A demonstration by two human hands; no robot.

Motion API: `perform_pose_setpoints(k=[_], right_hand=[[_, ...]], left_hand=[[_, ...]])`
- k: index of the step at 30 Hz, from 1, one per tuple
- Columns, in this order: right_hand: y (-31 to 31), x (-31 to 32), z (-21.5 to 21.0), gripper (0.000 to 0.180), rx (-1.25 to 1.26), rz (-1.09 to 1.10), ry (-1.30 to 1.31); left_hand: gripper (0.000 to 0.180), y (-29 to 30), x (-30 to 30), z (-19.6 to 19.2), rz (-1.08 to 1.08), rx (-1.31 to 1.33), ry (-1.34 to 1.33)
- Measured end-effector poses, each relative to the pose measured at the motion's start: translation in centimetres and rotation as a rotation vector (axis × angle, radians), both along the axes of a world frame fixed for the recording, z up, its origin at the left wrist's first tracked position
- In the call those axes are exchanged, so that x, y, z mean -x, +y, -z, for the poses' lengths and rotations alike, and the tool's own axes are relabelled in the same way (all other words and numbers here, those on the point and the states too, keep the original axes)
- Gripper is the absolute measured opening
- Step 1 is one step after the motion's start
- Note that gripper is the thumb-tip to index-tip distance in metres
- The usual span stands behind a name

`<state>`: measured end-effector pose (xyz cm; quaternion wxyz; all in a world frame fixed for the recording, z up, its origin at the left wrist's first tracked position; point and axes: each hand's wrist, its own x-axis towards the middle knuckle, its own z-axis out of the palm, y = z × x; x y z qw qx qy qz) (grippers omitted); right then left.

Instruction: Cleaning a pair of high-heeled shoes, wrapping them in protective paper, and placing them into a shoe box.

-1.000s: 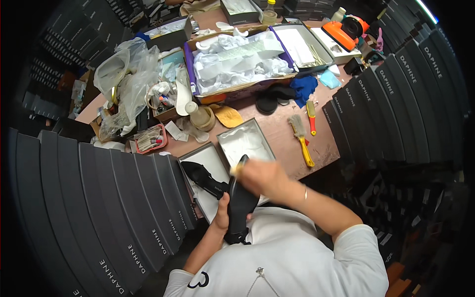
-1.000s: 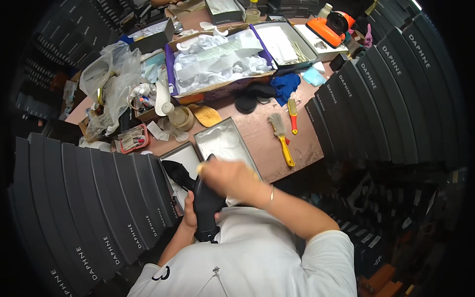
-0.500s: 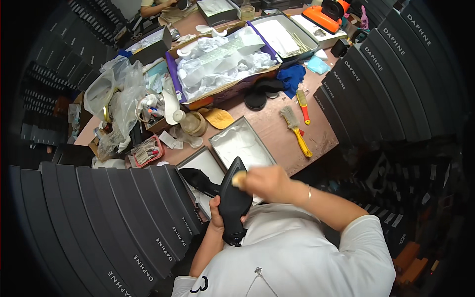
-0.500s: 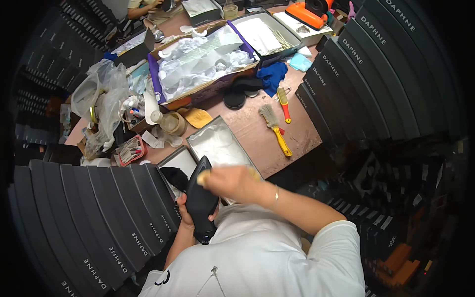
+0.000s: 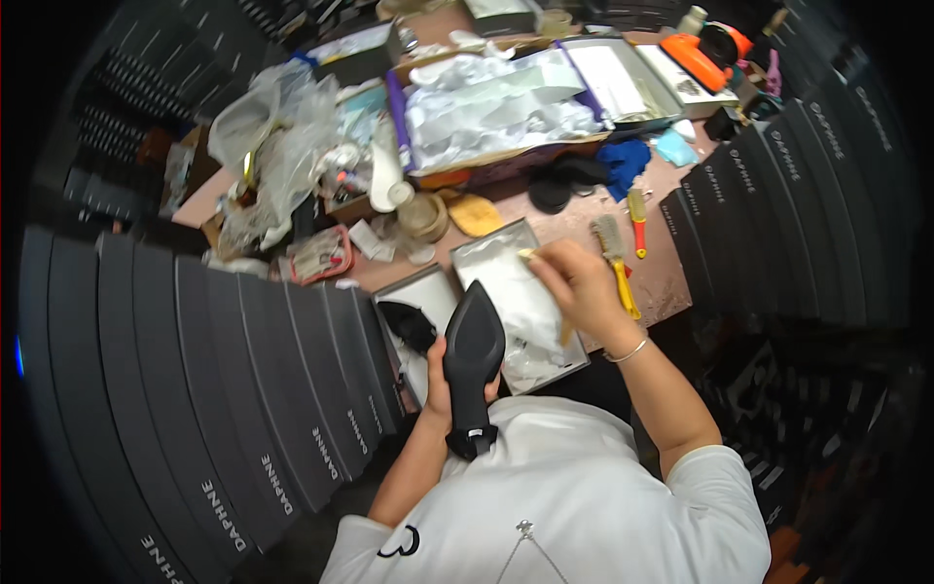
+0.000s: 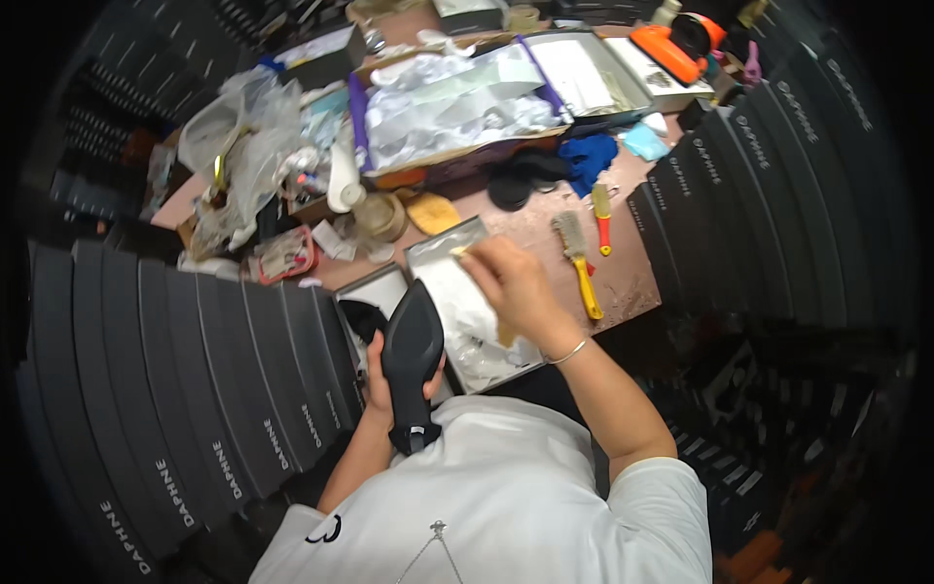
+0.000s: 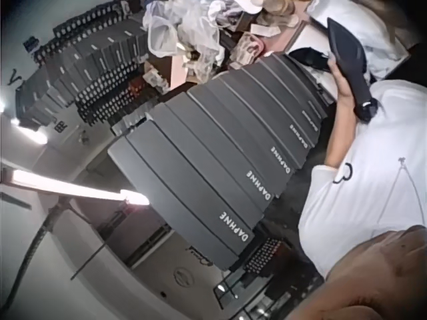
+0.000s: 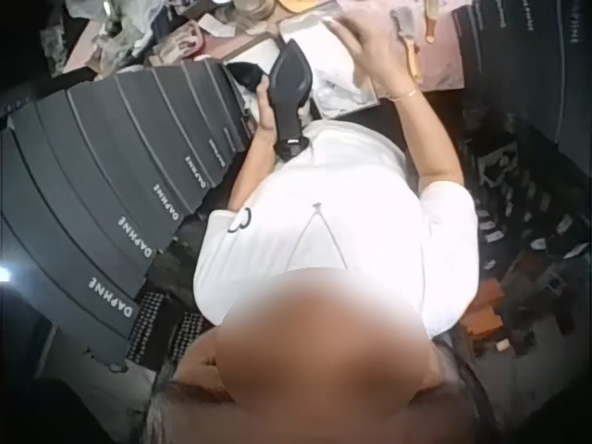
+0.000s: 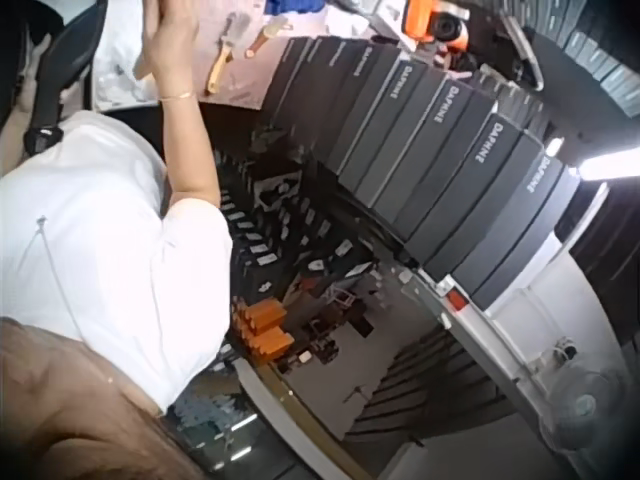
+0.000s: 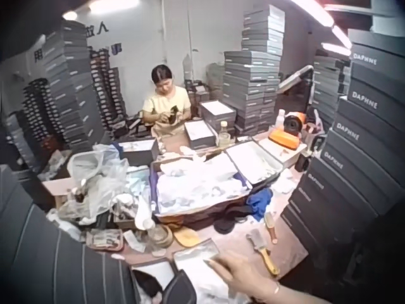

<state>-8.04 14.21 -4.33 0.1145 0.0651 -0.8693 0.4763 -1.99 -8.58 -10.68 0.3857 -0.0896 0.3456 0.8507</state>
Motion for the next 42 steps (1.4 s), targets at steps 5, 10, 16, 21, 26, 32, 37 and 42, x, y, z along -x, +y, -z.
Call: perform_pose_setpoints(k=[5, 10, 16, 21, 26, 32, 37, 42], right_hand=[[-0.8, -2.1, 2.1, 0.009, 0.054, -0.092, -0.154], [-5.4, -5.2, -0.3, 0.013, -0.218, -0.449, 0.166], [-4.1, 0.0, 1.0, 0.007, -0.323, -0.203, 0.148], [-5.3, -3.6, -0.7, 0.009, -0.397, -0.404, 0.119], [3.2, 3.7, 8.1, 0.015, -0.314, 0.105, -0.007], [10.0, 3.9, 15.2, 0.023, -0.407, 0.294, -0.015], [15.3, 5.6, 18.1, 0.02, -0.272, 0.272, -0.194], [16.2, 11.4, 17.1, 0.03, -0.306, 0.333, 0.026]], left_hand=[[0.08, -0.1, 0.1, 0.4, -0.095, -0.113, -0.108], [0.077, 1.1, 0.1, -1.1, -0.193, 0.121, -0.301], [0.075, 1.0, -2.1, -1.0, -0.04, 0.095, -0.082], [0.083, 0.7, -1.5, -1.3, -0.033, 0.021, -0.115], [0.096, 1.5, -1.0, -1.6, -0.034, -0.047, -0.001], [0.091, 1.9, 0.1, -0.6, -0.051, -0.08, -0.12], [0.088, 2.7, 1.1, 0.2, 0.016, -0.038, -0.135], [0.093, 3.2, 1.1, 0.9, -0.044, 0.074, -0.199]])
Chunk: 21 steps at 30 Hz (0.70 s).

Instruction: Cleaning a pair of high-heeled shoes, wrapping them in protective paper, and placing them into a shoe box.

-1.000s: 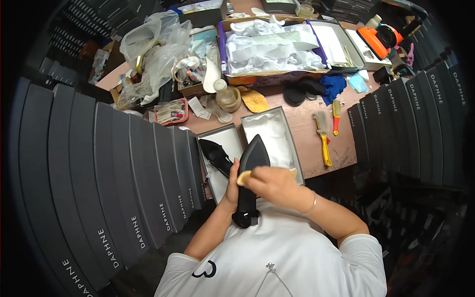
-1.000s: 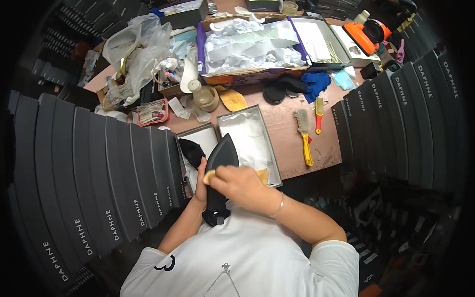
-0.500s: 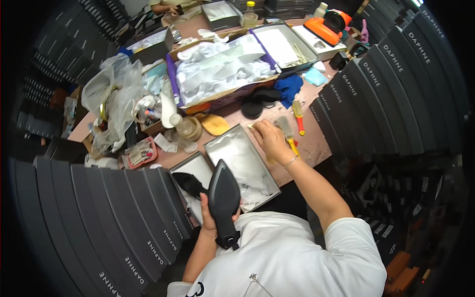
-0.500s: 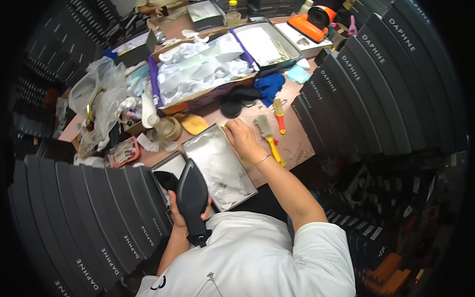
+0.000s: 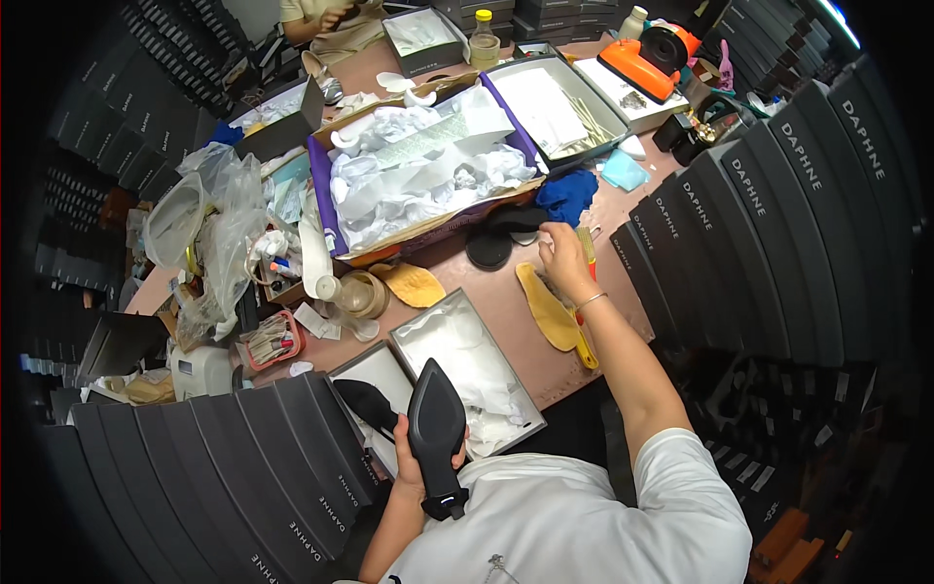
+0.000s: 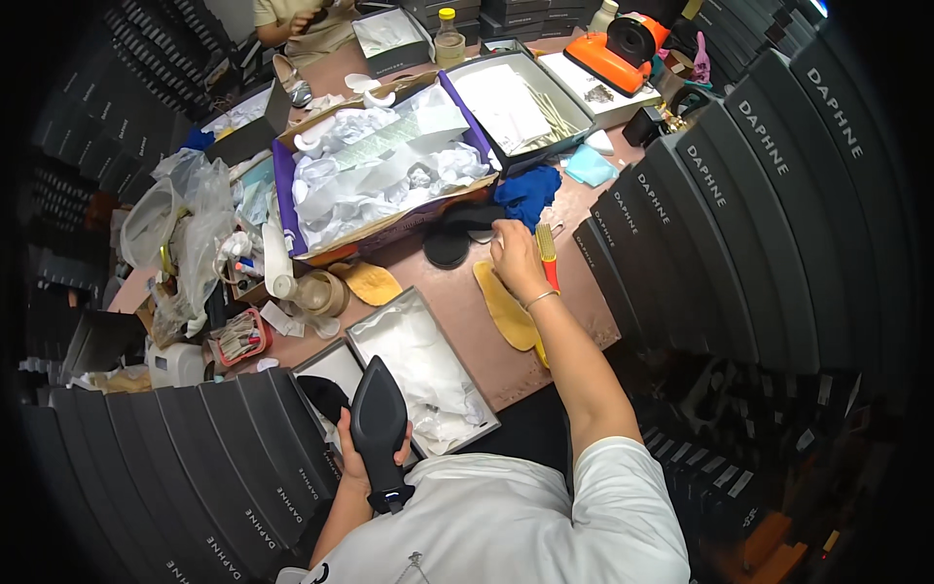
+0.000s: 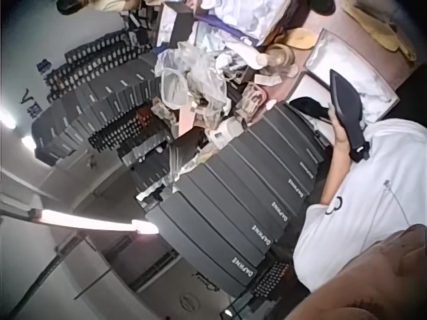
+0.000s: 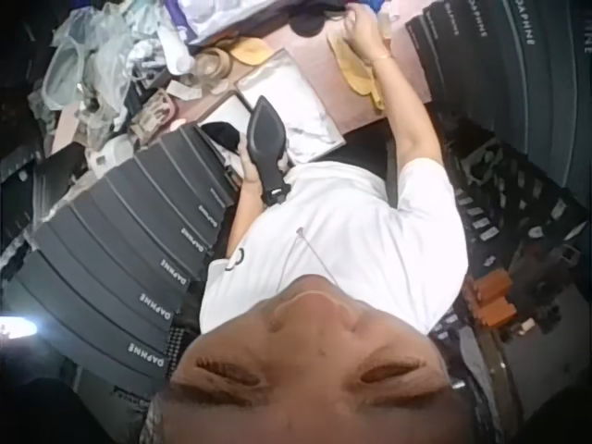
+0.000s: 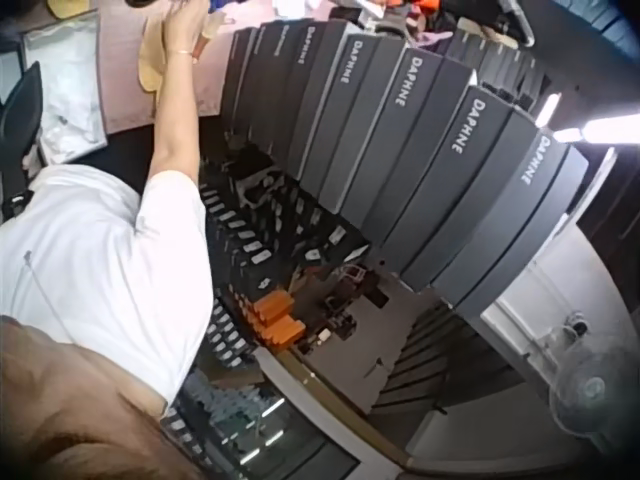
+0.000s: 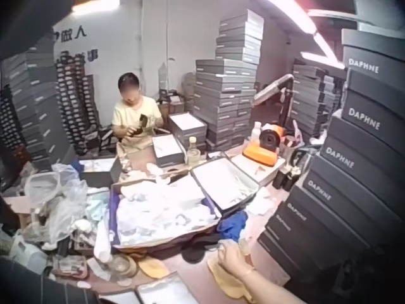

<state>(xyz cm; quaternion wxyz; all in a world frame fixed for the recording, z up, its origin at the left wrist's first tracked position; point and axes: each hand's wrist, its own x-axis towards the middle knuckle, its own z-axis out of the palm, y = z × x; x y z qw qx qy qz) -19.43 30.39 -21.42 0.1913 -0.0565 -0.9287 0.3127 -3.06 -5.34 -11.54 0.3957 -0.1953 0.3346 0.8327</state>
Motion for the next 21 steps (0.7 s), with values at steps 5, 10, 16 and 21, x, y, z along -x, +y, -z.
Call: perform_pose_setpoints(k=[5, 10, 16, 21], right_hand=[[0.2, 4.3, 0.0, 0.041, -0.195, 0.067, -0.201], [-1.3, 3.1, -0.1, 0.034, -0.377, -0.17, -0.035], [-3.9, 3.3, 2.0, 0.042, -0.445, -0.314, -0.116], [-6.0, 2.6, -0.5, 0.028, -0.136, -0.301, -0.01]], left_hand=[[0.091, 0.4, 0.6, 1.2, 0.032, -0.017, -0.003], [0.088, 0.8, 0.2, 1.8, -0.03, -0.024, -0.064], [0.086, 1.5, 0.3, 0.9, -0.002, 0.021, -0.034], [0.089, 0.8, -0.4, 0.8, 0.012, -0.026, 0.037]])
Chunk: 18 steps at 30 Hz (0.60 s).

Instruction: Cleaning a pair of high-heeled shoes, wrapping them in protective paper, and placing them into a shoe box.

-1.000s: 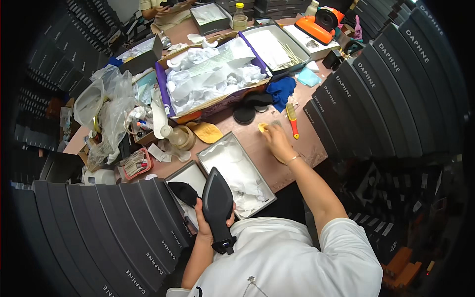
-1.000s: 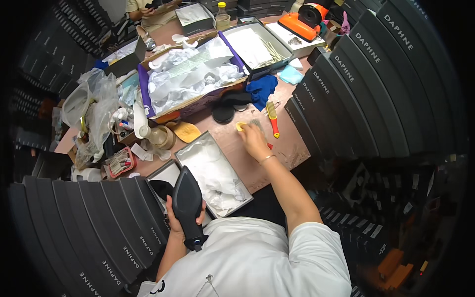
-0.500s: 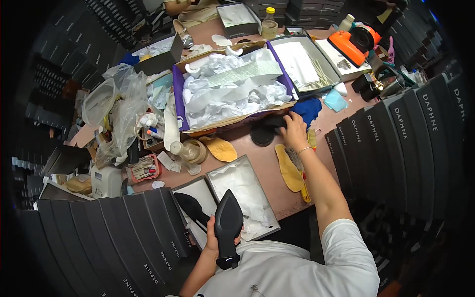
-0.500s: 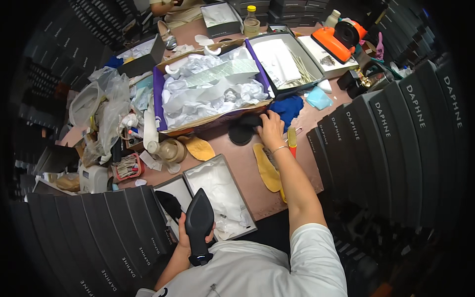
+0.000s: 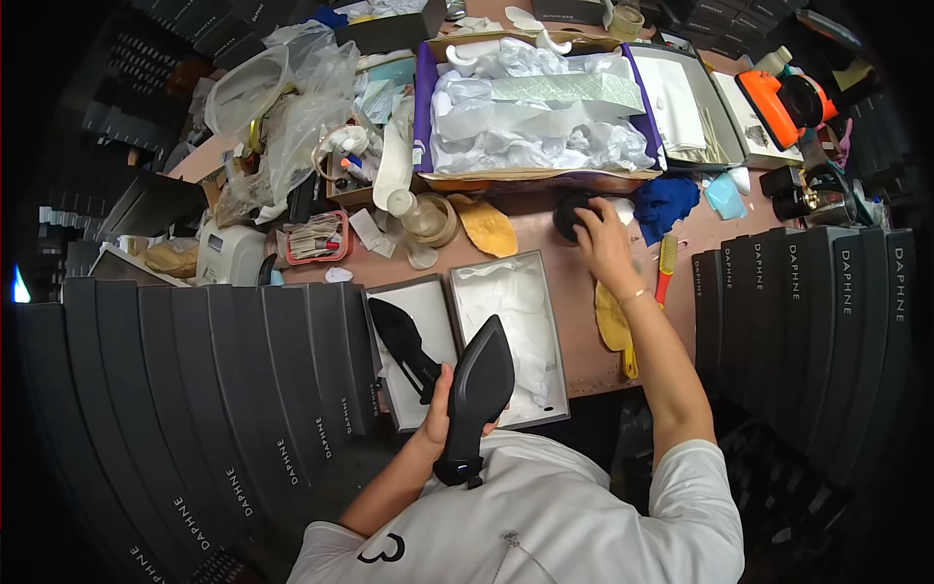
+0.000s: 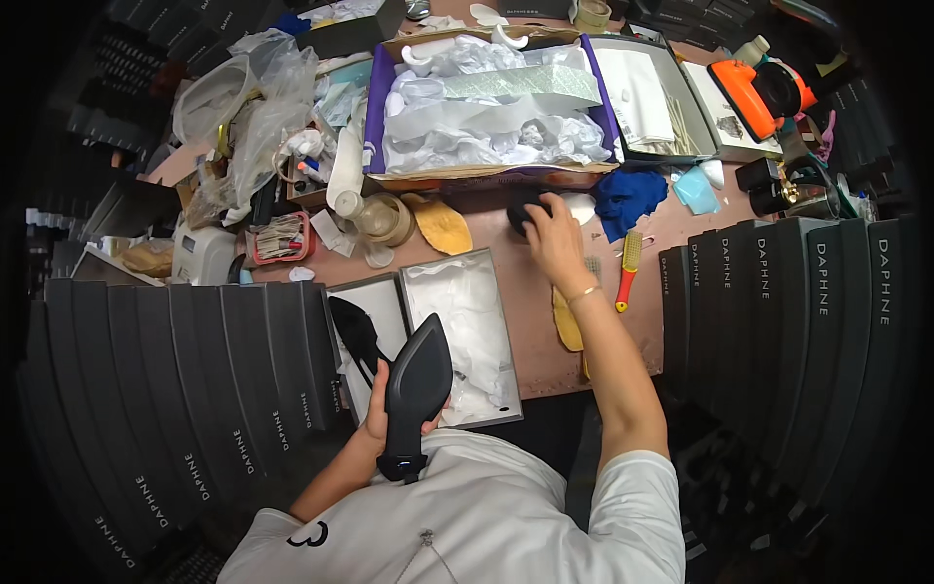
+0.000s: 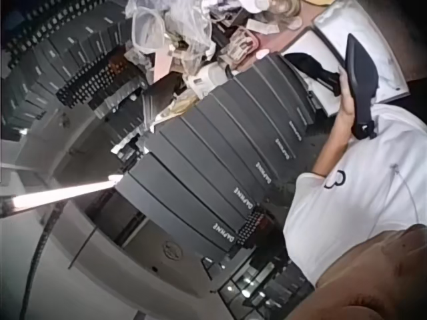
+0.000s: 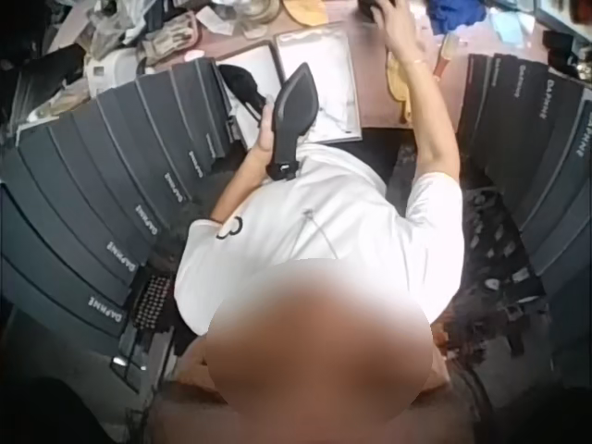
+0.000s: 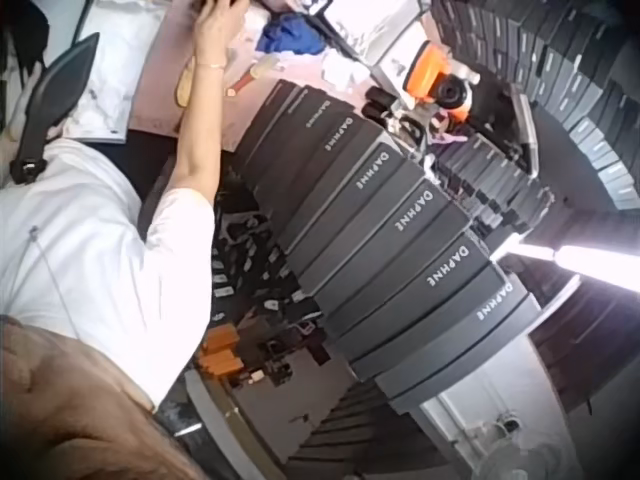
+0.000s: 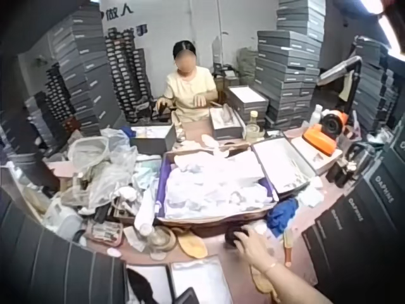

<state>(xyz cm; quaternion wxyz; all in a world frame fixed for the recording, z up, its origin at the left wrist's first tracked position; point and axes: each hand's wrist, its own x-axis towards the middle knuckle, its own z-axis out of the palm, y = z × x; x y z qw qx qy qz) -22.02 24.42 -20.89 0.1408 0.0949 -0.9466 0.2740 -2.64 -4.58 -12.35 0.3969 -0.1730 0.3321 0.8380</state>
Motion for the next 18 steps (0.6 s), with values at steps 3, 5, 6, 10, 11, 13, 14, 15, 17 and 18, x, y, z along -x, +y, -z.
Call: perform_pose_setpoints(k=[3, 5, 6, 10, 11, 13, 14, 15, 17, 18], right_hand=[[-6.7, -8.2, -12.1, 0.027, 0.331, -0.547, -0.181], [-8.5, -12.9, -15.0, 0.028, 0.189, -0.896, -0.199], [-8.7, -14.0, -15.6, 0.029, 0.098, -0.988, 0.01], [-8.6, -14.4, -18.0, 0.022, 0.095, -0.779, 0.088], [-8.8, -15.4, -18.3, 0.021, 0.113, -0.722, 0.092], [-8.7, -15.3, -18.6, 0.02, 0.082, -0.681, 0.125], [-8.9, -15.5, -18.3, 0.02, 0.05, -0.676, 0.132], [-8.6, -15.0, -17.2, 0.021, 0.022, -0.622, 0.128], [-8.0, -14.3, -16.5, 0.022, 0.002, -0.462, 0.118], [-8.7, -15.1, -18.1, 0.023, 0.059, -0.497, 0.168]], left_hand=[[0.089, 0.0, -0.1, -0.6, -0.027, 0.05, -0.035], [0.083, 0.3, -0.1, -2.3, 0.002, 0.107, -0.157], [0.08, 0.3, -0.3, -2.9, 0.017, 0.138, -0.217], [0.076, 0.4, -0.3, -3.5, 0.05, -0.004, 0.059], [0.076, 0.2, 0.1, -3.7, 0.081, -0.031, 0.08], [0.077, 1.5, 0.3, -4.7, -0.084, 0.215, -0.4], [0.079, -1.1, -0.9, -1.7, 0.135, 0.079, -0.027], [0.08, -1.0, -0.8, -1.9, 0.133, -0.012, 0.067], [0.082, -0.5, -1.2, -3.3, 0.103, -0.034, 0.126], [0.082, -0.3, -1.0, -3.0, 0.045, 0.006, 0.015]])
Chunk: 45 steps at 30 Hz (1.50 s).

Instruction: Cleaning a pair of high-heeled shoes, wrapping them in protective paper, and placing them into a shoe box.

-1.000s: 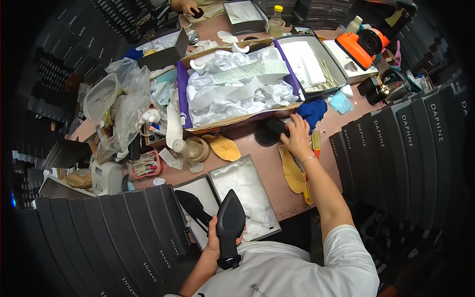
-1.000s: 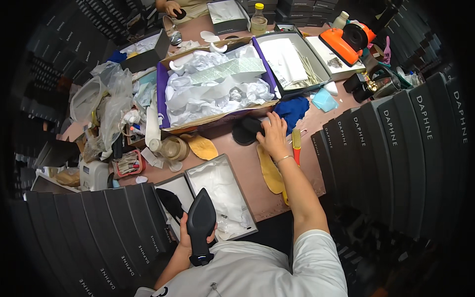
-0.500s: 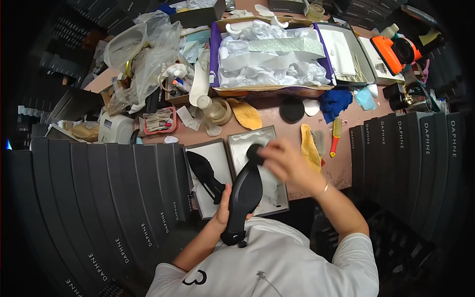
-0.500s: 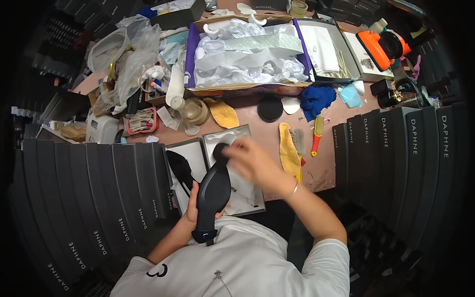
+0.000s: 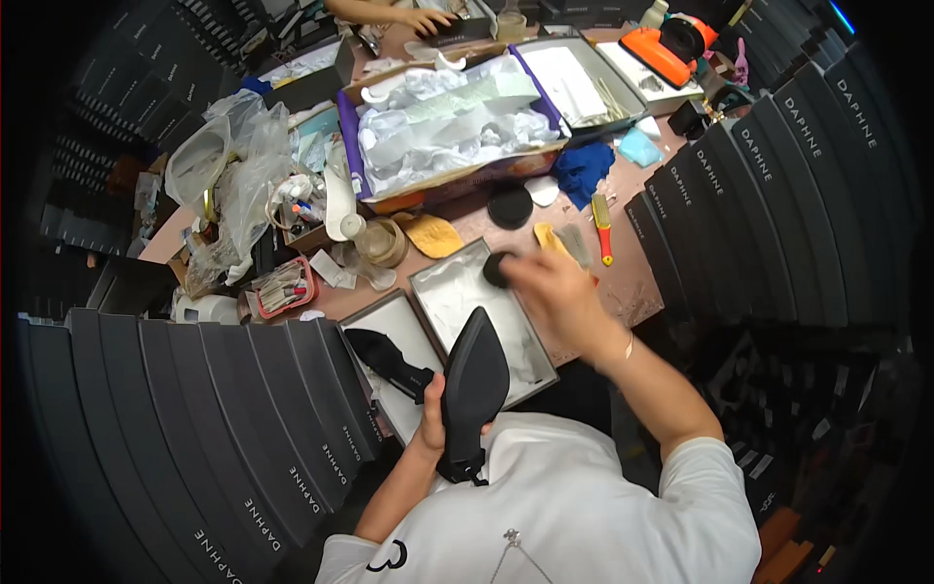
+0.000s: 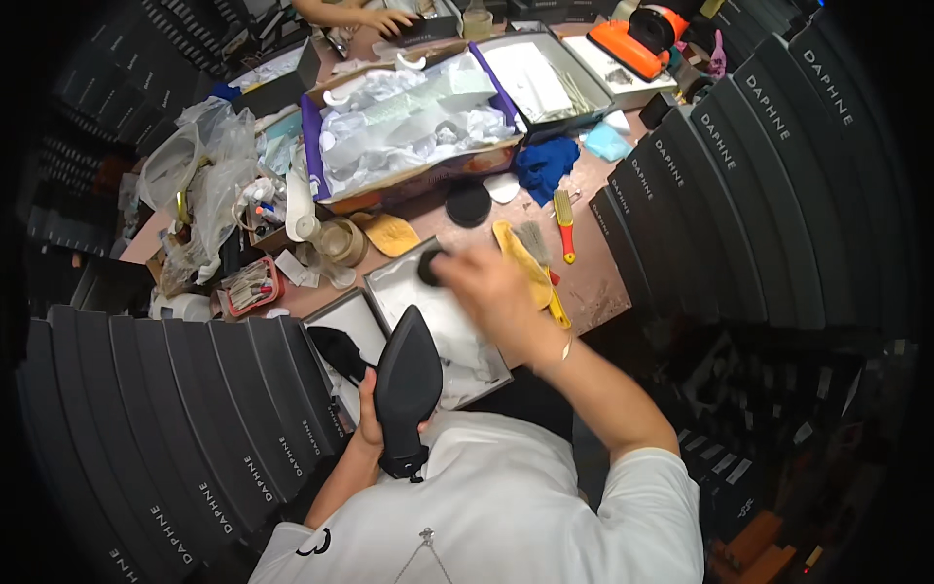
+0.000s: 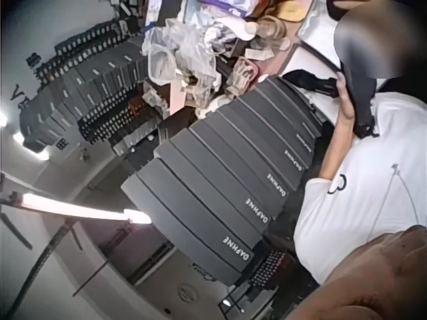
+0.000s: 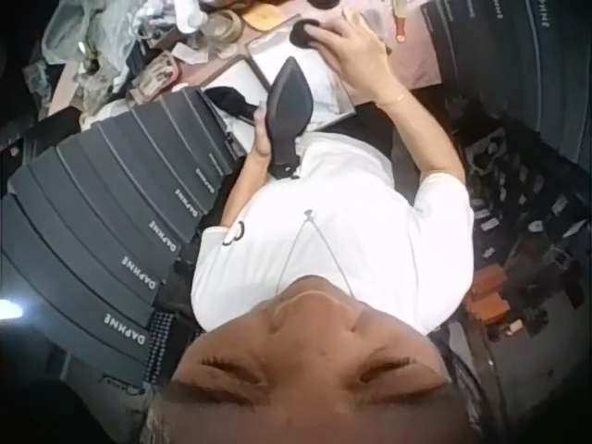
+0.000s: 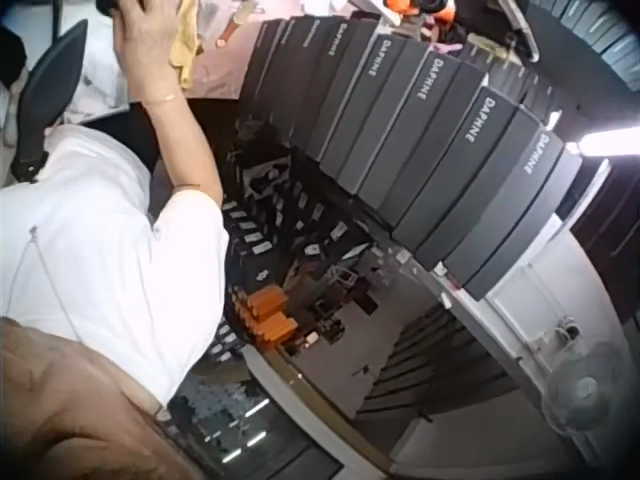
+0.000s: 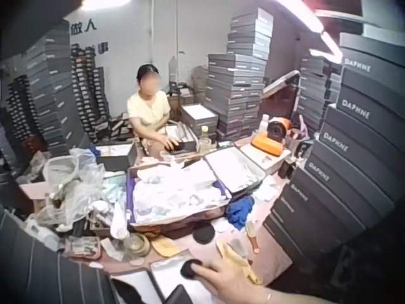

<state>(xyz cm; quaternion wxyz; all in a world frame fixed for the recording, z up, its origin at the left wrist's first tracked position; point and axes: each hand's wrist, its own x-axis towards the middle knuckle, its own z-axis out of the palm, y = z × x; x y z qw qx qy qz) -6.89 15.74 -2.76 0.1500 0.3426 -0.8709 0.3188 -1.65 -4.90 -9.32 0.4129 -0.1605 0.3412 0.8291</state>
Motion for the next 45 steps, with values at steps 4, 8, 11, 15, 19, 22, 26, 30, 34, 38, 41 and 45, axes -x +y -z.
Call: perform_pose_setpoints(k=[4, 8, 11, 15, 19, 22, 26, 30, 34, 38, 41, 45], right_hand=[[0.2, 0.3, 0.7, 0.026, -0.059, 0.14, -0.025], [0.6, 1.5, 0.4, 0.03, -0.029, 0.242, -0.005], [-4.3, -3.1, -2.2, 0.035, 0.101, -0.075, -0.001], [1.1, -0.2, 2.7, 0.032, -0.156, 0.288, -0.087], [-1.0, -1.0, -2.0, 0.04, 0.083, 0.213, -0.015], [-4.4, -3.2, -1.7, 0.042, -0.071, -0.145, -0.04], [0.1, 0.0, 2.6, 0.036, -0.06, 0.262, -0.04], [-6.0, -4.8, 0.0, 0.032, -0.28, -0.2, -0.112], [-6.0, -8.3, 2.7, 0.035, -0.21, -0.396, -0.147], [-5.7, -7.4, 2.1, 0.034, -0.176, -0.375, -0.144], [-7.5, -7.2, 2.0, 0.029, -0.154, -0.292, -0.146], [-3.0, -8.1, 4.3, 0.028, -0.139, -0.284, -0.433]], left_hand=[[0.085, -0.6, -0.4, 0.5, -0.082, 0.043, -0.176], [0.086, -1.1, 0.1, -0.2, 0.037, -0.113, 0.199], [0.079, -1.1, -1.1, -0.2, -0.071, 0.083, 0.12], [0.076, -1.6, -0.5, -0.1, -0.009, -0.171, 0.131], [0.079, -1.3, -0.6, -0.9, -0.063, -0.076, 0.158], [0.079, -1.1, -0.5, 0.1, -0.1, -0.027, 0.14], [0.076, -1.5, 1.0, -0.2, -0.048, -0.119, 0.072], [0.074, -0.8, 1.9, 0.9, -0.183, 0.001, -0.134], [0.07, -3.4, 1.0, 5.7, 0.001, -0.663, 0.044], [0.071, -1.9, 1.3, 2.9, -0.164, -0.35, -0.07], [0.069, -1.2, 0.8, 0.5, -0.292, -0.119, -0.174], [0.065, -2.9, 0.6, 3.2, -0.208, -0.225, -0.084]])
